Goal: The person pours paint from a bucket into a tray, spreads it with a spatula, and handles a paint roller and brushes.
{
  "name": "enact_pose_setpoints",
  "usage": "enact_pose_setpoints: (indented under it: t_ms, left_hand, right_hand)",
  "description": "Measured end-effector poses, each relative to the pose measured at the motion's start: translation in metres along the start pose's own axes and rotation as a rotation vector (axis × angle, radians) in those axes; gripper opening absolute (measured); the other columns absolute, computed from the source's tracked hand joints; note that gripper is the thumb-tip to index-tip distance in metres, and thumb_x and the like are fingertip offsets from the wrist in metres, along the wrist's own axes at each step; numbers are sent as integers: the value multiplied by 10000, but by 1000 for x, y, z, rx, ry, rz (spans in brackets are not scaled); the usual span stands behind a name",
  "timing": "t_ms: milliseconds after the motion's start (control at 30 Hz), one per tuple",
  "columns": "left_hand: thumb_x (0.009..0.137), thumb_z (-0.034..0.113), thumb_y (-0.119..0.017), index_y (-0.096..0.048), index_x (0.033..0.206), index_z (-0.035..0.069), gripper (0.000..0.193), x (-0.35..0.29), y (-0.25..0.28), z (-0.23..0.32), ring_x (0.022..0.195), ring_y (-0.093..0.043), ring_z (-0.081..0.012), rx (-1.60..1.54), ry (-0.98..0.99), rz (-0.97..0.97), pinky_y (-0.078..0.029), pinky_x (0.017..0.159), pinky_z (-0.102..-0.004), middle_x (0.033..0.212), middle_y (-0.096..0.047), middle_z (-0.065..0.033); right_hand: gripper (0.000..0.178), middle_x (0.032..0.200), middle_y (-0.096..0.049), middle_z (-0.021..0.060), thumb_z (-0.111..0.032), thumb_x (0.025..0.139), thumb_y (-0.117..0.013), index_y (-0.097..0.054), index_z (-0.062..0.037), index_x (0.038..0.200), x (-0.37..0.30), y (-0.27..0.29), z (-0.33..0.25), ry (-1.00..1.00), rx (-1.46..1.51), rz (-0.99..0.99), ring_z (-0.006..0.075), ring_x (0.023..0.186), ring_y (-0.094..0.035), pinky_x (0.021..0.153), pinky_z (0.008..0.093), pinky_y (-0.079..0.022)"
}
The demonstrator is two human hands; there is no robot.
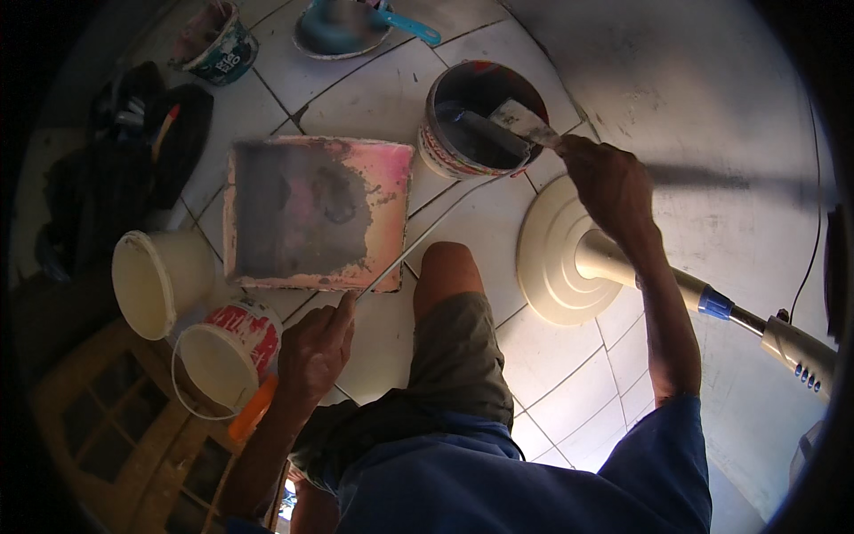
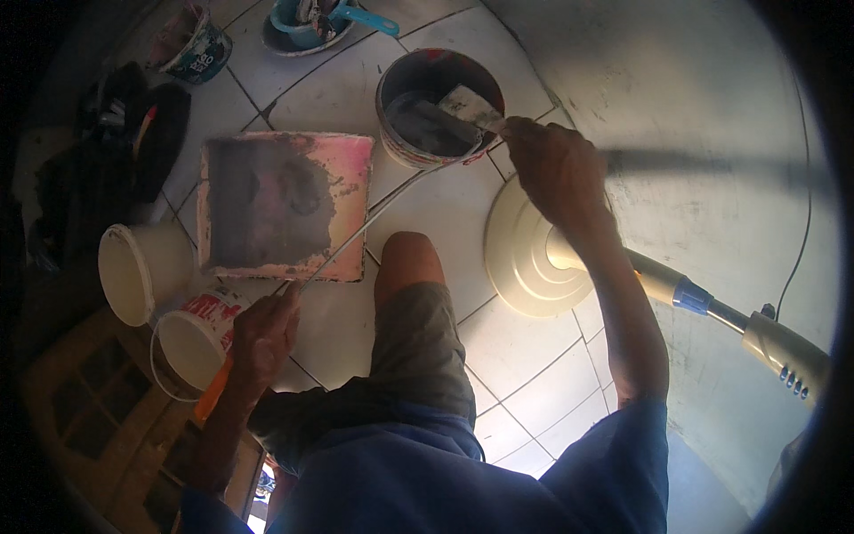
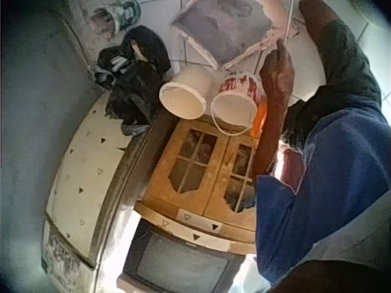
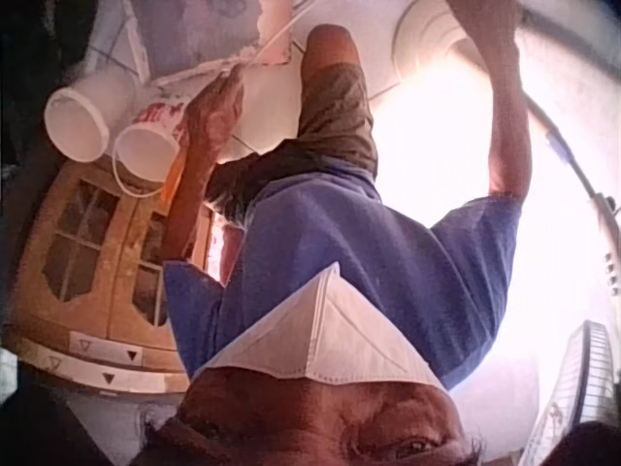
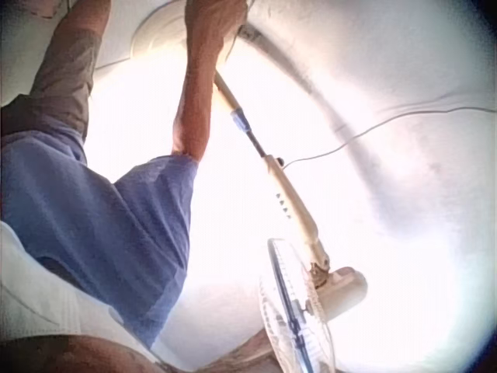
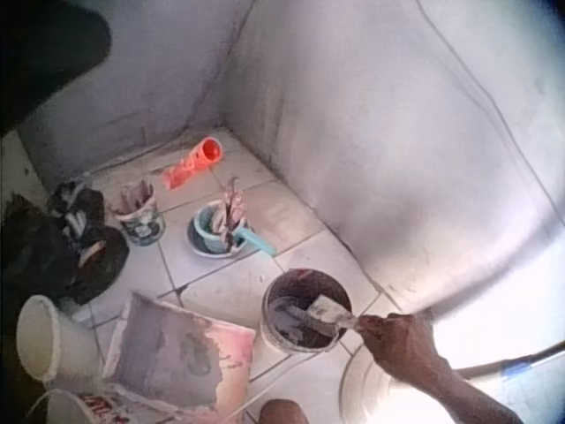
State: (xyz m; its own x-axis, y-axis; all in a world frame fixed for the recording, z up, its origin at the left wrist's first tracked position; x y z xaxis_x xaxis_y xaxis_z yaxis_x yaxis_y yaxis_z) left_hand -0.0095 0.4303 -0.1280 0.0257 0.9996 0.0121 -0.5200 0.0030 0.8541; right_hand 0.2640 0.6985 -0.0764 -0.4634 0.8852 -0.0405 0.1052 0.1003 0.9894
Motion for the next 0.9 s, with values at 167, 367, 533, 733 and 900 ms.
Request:
enact_pose_setpoints:
  t_ms: [167,367,533,733,900]
  left_hand:
    - [814,67,-651,-601,1149,37,340,3,0,1,631,-566,-205,35,-1,-30,-491,561,-338,694,-549,-65]
    - [823,88,-650,-597,1155,59,337,1,10,-7,645,-576,-203,159,41,-32,-503,572,-337,706,-557,-61]
    - [830,107,-653,-596,1146,66,324,5,20,-7,665,-593,-203,161,52,-55,-512,582,-331,716,-568,-62]
    - [842,105,-641,-596,1143,57,308,8,22,1,671,-599,-202,159,40,-73,-513,588,-329,713,-570,-65]
    - [854,105,-627,-593,1144,47,299,9,22,9,661,-593,-207,164,33,-101,-510,583,-334,711,-573,-68]
  right_hand:
    - [187,754,-665,126,-213,874,-534,-693,-166,961,15,-1,-5,15,108,-37,313,704,-653,655,437,-518]
    - [156,750,-667,108,-195,847,-548,-692,-151,884,29,-3,-16,130,-169,-216,304,719,-660,659,435,-533]
    - [148,748,-669,93,-209,866,-560,-692,-181,927,19,21,1,118,-305,-279,288,703,-663,632,419,-534]
    - [180,737,-652,96,-209,869,-572,-697,-231,997,-1,38,2,120,-127,7,270,670,-657,601,407,-529]
    - [242,677,-585,67,-201,854,-630,-674,-237,1090,-5,2,-19,207,-107,-8,241,582,-610,544,376,-497]
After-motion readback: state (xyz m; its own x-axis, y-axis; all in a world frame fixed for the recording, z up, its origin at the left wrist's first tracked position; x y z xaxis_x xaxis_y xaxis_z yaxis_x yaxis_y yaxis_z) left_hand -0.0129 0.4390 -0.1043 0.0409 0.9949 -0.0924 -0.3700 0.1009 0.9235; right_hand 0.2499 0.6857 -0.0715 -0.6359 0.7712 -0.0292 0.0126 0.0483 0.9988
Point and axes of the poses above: each hand's wrist, its own x-axis towards the middle knuckle, its own y-axis out of the back of the hand, z = x × y, the point moved 1 cm from there along x, towards the middle knuckle
